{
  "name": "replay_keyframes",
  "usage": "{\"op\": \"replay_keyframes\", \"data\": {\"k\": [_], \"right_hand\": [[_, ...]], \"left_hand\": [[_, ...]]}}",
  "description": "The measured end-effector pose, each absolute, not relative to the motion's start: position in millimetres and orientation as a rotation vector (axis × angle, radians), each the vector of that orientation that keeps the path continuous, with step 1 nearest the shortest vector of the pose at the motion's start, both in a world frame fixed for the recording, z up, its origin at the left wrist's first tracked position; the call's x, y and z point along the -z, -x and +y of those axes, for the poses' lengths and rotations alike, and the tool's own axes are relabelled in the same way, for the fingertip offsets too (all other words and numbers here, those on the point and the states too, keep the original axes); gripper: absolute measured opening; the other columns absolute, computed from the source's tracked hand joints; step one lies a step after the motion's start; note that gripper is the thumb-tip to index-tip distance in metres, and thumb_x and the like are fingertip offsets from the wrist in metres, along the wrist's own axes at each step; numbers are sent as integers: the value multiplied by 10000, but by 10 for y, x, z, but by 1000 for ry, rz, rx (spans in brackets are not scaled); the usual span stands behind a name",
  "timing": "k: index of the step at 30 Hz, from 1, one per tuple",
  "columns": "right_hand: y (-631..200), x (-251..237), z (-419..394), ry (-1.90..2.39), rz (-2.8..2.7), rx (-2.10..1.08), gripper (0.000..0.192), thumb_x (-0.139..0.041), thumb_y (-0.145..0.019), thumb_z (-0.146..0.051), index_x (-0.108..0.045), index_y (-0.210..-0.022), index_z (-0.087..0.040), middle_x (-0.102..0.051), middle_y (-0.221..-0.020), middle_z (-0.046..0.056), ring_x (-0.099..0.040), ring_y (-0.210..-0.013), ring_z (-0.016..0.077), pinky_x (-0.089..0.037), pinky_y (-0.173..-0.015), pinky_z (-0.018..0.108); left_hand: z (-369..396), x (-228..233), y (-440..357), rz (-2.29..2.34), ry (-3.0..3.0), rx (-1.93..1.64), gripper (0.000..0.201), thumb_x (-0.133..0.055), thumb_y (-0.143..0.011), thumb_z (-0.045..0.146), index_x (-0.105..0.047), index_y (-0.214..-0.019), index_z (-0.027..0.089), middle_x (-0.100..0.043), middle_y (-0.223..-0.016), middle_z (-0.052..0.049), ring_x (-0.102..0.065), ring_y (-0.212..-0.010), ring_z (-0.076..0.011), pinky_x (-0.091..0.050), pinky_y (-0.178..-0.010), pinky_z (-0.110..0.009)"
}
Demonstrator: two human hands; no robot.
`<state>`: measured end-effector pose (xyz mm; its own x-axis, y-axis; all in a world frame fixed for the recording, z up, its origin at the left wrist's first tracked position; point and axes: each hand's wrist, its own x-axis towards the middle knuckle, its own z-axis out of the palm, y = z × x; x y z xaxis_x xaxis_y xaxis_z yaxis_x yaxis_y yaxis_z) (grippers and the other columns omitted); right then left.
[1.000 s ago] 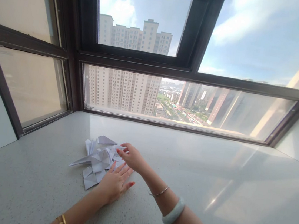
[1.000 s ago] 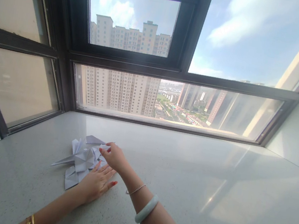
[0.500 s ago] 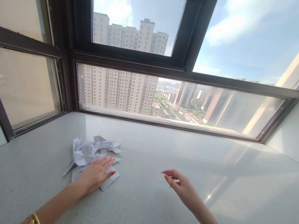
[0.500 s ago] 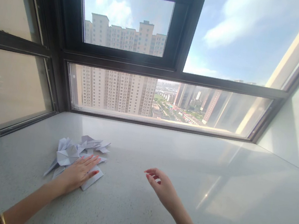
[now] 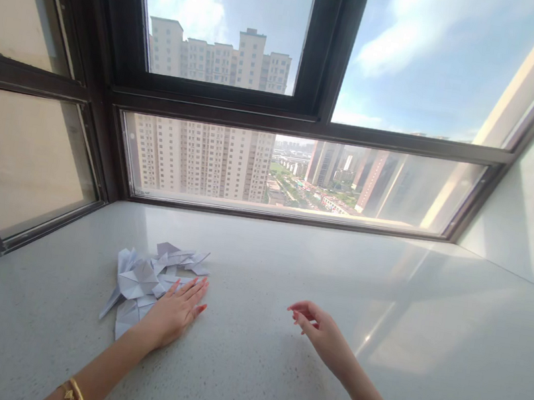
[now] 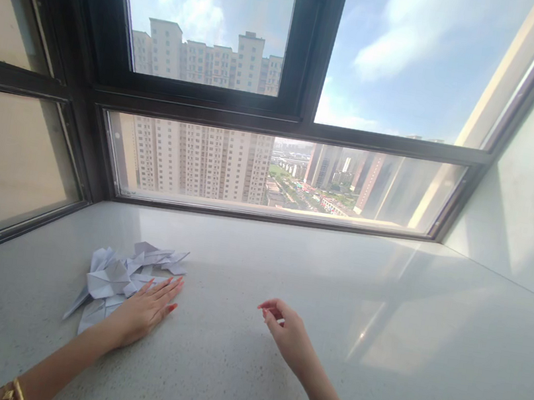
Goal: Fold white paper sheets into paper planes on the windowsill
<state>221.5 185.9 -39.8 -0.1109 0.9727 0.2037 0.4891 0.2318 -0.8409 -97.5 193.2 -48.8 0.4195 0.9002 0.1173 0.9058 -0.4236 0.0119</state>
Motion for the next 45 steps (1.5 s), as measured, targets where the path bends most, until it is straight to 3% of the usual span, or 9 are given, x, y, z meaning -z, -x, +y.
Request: {"op": "replay_keyframes", "data": {"k": [13, 19, 22, 25, 33, 45], "right_hand": [[-2024, 432, 1756, 1418, -1881, -773, 231, -412, -784, -318, -600, -834, -193, -600, -677, 9, -556, -630, 147, -437, -575, 265], [-1969, 386, 1692, 1338, -1999, -638, 247, -411, -803, -303, -629, -852, -195, -642, -860, 69, -576, -830, 193, -457, -731, 321], [-1932, 376, 1633, 1249, -2084, -619, 254, -444, -799, -300, -615, -966, -213, -609, -1053, 84, -510, -1039, 217, -383, -915, 375], [-1906, 404, 1592, 1210, -2152, -618, 328, -466, -794, -304, -556, -1095, -210, -540, -1194, 86, -416, -1166, 220, -309, -999, 396], [-1967, 518, 1651, 1254, -2205, -601, 381, -443, -803, -297, -514, -1163, -196, -500, -1251, 81, -360, -1217, 214, -289, -1024, 402], [-2020, 493, 1648, 1417, -2325, -681, 481, -417, -807, -370, -440, -1246, -175, -410, -1330, 68, -276, -1263, 211, -220, -1052, 387]], "left_hand": [[2256, 330, 874, -1785, 2351, 279, 445, -295, -852, 409, -471, -1197, 192, -479, -1269, -109, -307, -1245, -269, -150, -1022, -514], [1779, 254, 641, -1718, 2576, 272, 554, -196, -863, 465, -367, -1278, 140, -339, -1368, -84, -224, -1283, -227, -222, -1033, -439], [1550, 320, 557, -1698, 2751, 273, 565, -191, -860, 481, -327, -1300, 153, -304, -1383, -89, -225, -1282, -222, -261, -1019, -427], [1462, 432, 532, -1656, 2857, 291, 550, -218, -864, 462, -307, -1310, 154, -280, -1390, -103, -211, -1285, -225, -249, -1028, -425], [1429, 564, 538, -1593, 2927, 429, 486, -246, -877, 399, -289, -1320, 204, -327, -1371, -88, -262, -1267, -212, -269, -1024, -402], [1397, 490, 519, -1622, 2939, 346, 509, -235, -873, 416, -244, -1333, 199, -297, -1381, -96, -254, -1271, -206, -264, -1020, -402]]}}
